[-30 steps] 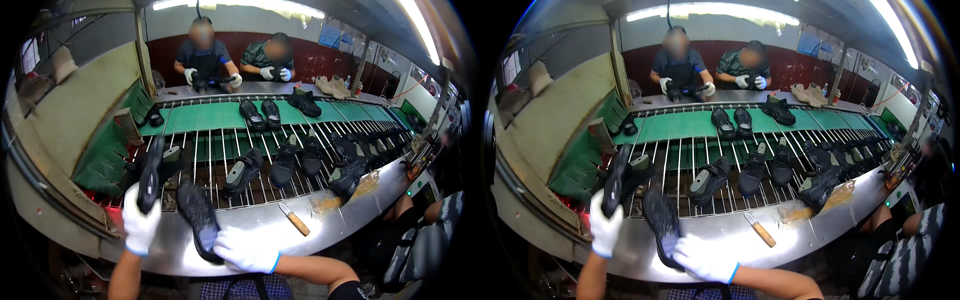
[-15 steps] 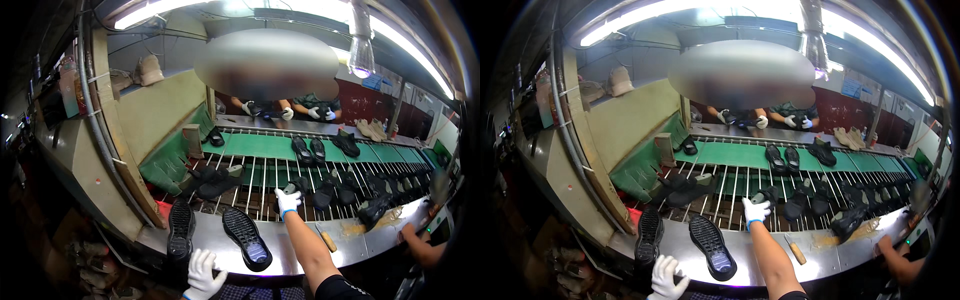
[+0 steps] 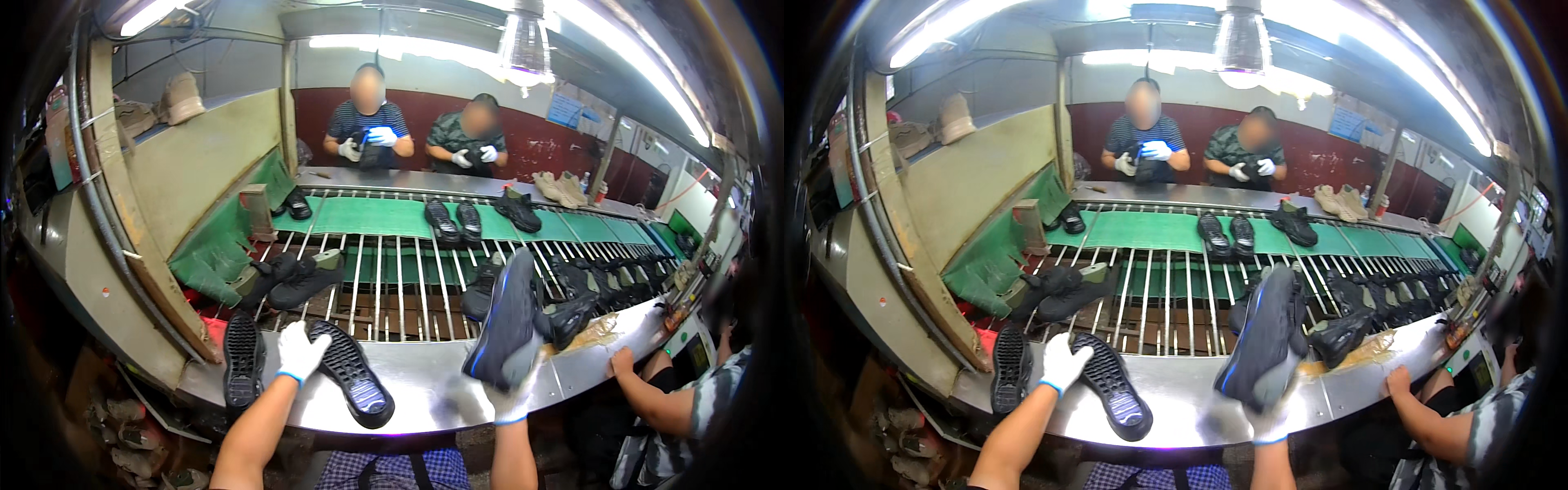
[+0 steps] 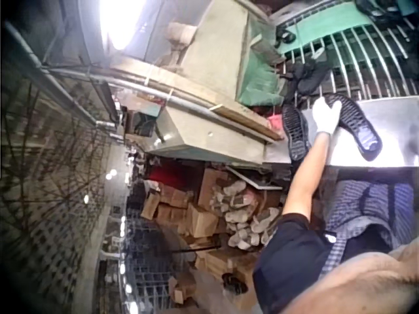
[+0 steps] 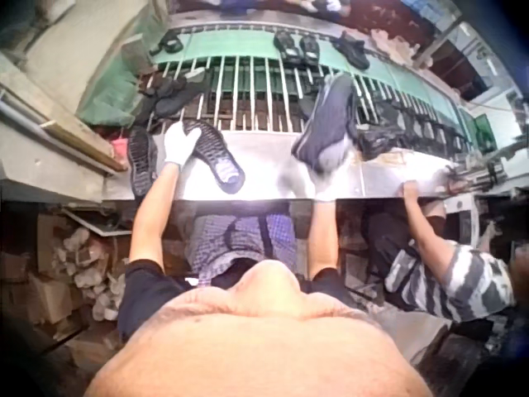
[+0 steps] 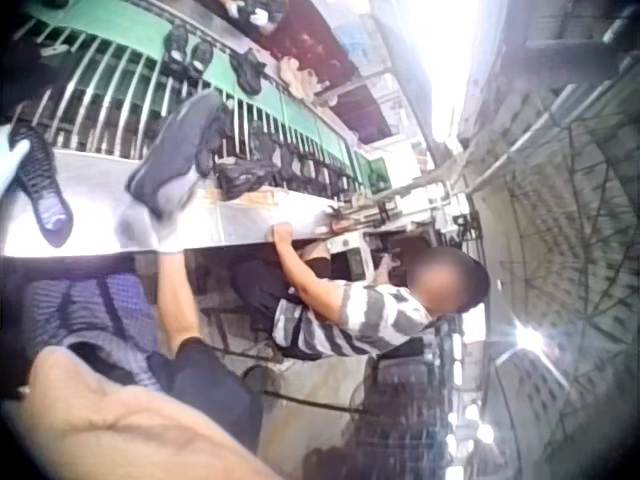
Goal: The person holds a shoe and applies a substance to its side and heel using a small wooden-handled brush, then places the shoe onto a moving conveyor belt.
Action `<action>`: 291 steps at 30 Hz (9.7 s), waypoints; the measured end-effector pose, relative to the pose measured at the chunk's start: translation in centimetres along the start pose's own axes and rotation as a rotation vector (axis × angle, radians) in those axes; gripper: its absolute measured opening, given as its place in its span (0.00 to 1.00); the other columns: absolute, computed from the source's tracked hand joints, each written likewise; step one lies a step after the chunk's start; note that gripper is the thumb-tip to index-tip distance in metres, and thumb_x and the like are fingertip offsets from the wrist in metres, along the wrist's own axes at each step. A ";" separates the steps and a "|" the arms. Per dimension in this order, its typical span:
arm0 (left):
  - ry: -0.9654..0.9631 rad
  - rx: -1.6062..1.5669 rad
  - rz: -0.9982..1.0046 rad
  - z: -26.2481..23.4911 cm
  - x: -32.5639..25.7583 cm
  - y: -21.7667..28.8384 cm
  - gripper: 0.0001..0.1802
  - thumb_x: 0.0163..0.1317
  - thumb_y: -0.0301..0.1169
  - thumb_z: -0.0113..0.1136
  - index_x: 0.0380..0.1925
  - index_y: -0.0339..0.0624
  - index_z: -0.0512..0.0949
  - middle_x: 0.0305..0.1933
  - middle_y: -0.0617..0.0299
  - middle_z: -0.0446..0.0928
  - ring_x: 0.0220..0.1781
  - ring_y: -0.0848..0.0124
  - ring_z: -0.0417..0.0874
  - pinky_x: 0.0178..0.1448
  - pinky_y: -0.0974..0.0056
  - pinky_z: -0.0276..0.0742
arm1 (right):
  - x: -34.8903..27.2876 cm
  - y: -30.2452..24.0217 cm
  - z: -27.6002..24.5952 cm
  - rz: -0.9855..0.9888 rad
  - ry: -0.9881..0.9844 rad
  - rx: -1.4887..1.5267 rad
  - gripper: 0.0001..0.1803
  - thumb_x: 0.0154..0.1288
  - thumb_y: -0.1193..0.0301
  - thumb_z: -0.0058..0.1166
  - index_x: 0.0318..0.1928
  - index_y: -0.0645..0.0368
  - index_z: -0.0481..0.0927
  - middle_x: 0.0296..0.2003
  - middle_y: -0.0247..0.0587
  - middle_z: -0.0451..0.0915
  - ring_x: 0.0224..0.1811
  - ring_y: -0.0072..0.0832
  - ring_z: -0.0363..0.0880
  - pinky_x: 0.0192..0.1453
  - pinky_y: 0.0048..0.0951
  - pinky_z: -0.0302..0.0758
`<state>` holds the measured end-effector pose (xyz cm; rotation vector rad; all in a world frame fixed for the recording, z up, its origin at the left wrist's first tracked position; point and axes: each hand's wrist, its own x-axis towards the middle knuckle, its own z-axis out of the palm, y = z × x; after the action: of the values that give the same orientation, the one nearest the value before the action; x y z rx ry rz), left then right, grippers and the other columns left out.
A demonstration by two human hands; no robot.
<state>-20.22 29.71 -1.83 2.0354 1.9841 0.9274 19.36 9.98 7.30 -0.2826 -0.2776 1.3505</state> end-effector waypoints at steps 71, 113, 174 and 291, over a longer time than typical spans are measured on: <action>-0.718 -0.922 0.561 -11.8 -17.5 12.6 0.40 0.55 0.36 0.85 0.65 0.29 0.79 0.67 0.38 0.81 0.68 0.51 0.85 0.73 0.54 0.79 | -21.1 10.5 -3.0 0.419 0.043 -0.680 0.36 0.86 0.49 0.51 0.73 0.71 0.71 0.65 0.43 0.82 0.68 0.28 0.78 0.76 0.32 0.73; -0.831 -0.731 0.190 -20.3 -12.8 8.8 0.20 0.60 0.18 0.55 0.51 0.26 0.88 0.51 0.48 0.90 0.54 0.63 0.90 0.64 0.61 0.83 | -13.2 12.8 5.7 -0.294 -0.599 -1.552 0.35 0.59 0.68 0.66 0.68 0.67 0.77 0.36 0.49 0.87 0.31 0.44 0.89 0.38 0.40 0.89; -0.598 -0.370 0.443 -14.6 -26.4 7.3 0.37 0.56 0.31 0.77 0.66 0.37 0.74 0.65 0.45 0.76 0.53 0.52 0.87 0.53 0.57 0.89 | -11.5 9.2 -1.5 0.110 0.147 -0.701 0.39 0.77 0.60 0.61 0.76 0.74 0.66 0.49 0.53 0.85 0.56 0.45 0.87 0.74 0.53 0.78; -0.494 -0.870 0.594 -14.6 -26.1 9.1 0.37 0.41 0.43 0.87 0.48 0.38 0.78 0.47 0.50 0.80 0.48 0.51 0.85 0.51 0.50 0.84 | -14.9 9.7 10.1 0.527 -0.744 -1.722 0.37 0.45 0.37 0.82 0.39 0.57 0.87 0.35 0.42 0.83 0.39 0.44 0.83 0.47 0.43 0.79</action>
<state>-18.35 -0.46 6.12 1.9989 0.5476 0.9899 4.00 -2.33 12.83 -1.3269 -2.1143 1.3386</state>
